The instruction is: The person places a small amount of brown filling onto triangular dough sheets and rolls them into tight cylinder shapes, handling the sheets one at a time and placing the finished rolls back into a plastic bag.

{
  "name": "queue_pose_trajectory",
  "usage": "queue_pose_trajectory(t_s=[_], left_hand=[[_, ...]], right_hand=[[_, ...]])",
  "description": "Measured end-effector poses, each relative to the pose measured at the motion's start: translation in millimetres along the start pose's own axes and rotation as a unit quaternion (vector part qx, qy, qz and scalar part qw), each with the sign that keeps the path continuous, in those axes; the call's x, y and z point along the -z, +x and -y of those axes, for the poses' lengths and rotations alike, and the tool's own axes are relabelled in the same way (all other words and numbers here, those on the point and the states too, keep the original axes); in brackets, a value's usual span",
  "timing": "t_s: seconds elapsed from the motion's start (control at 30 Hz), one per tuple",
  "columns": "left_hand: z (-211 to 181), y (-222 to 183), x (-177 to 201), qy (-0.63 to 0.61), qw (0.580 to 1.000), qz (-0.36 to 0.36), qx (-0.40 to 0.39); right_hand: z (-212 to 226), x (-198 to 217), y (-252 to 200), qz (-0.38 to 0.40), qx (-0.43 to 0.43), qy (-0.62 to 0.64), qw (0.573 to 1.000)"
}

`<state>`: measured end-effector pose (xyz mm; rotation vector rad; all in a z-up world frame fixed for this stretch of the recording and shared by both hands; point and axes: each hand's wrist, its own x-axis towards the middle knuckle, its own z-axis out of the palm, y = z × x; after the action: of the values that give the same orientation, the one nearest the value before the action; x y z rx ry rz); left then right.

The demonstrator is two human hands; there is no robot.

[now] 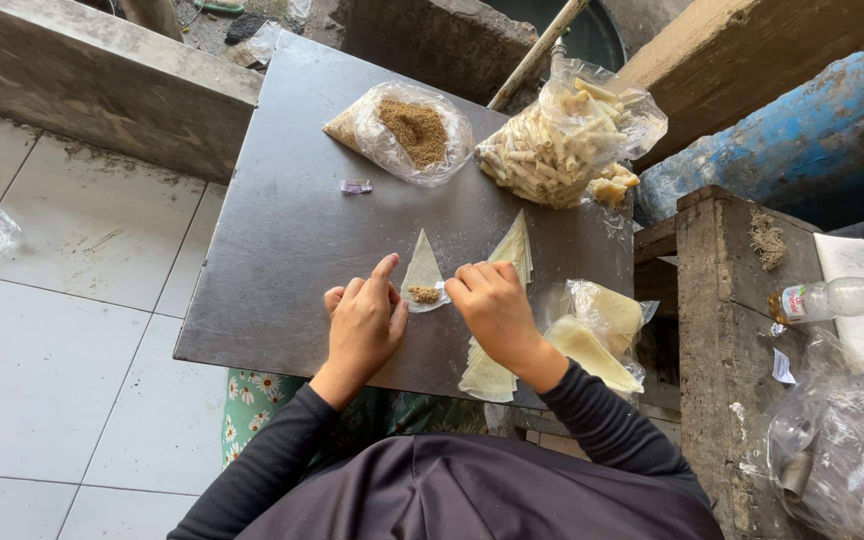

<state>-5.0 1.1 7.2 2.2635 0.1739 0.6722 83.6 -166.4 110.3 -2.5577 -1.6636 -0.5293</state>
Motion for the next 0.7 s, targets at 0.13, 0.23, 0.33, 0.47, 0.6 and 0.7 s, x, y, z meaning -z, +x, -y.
queue_pose_trajectory(t_s=[0.13,0.23,0.33,0.47,0.6,0.7], left_hand=[[0.9,-1.0,-0.5,0.002,1.000,0.011,0.007],[-2.4,-1.7,-2.2,0.025,1.000,0.006,0.008],[-6.3,-3.2,-4.1,0.053,0.998,0.004,0.017],[-11.0,-5.7,-5.9,0.056,0.998,0.010,0.031],[-17.3,-10.5,-6.1,0.087,0.996,-0.005,0.034],[-20.3,-11.0,-8.4,0.111,0.993,-0.007,0.047]], right_hand=[[-19.6,6.6,5.9,-0.010,-0.064,0.082,0.994],[-54.1,3.0,23.1,-0.031,-0.130,0.189,0.973],[-92.0,-19.0,55.9,-0.076,-0.194,0.279,0.938],[-128.9,-71.1,113.2,-0.106,-0.232,0.314,0.915],[-134.2,-114.5,153.0,-0.103,-0.251,0.296,0.916],[-126.3,-121.2,163.0,-0.097,-0.238,0.258,0.931]])
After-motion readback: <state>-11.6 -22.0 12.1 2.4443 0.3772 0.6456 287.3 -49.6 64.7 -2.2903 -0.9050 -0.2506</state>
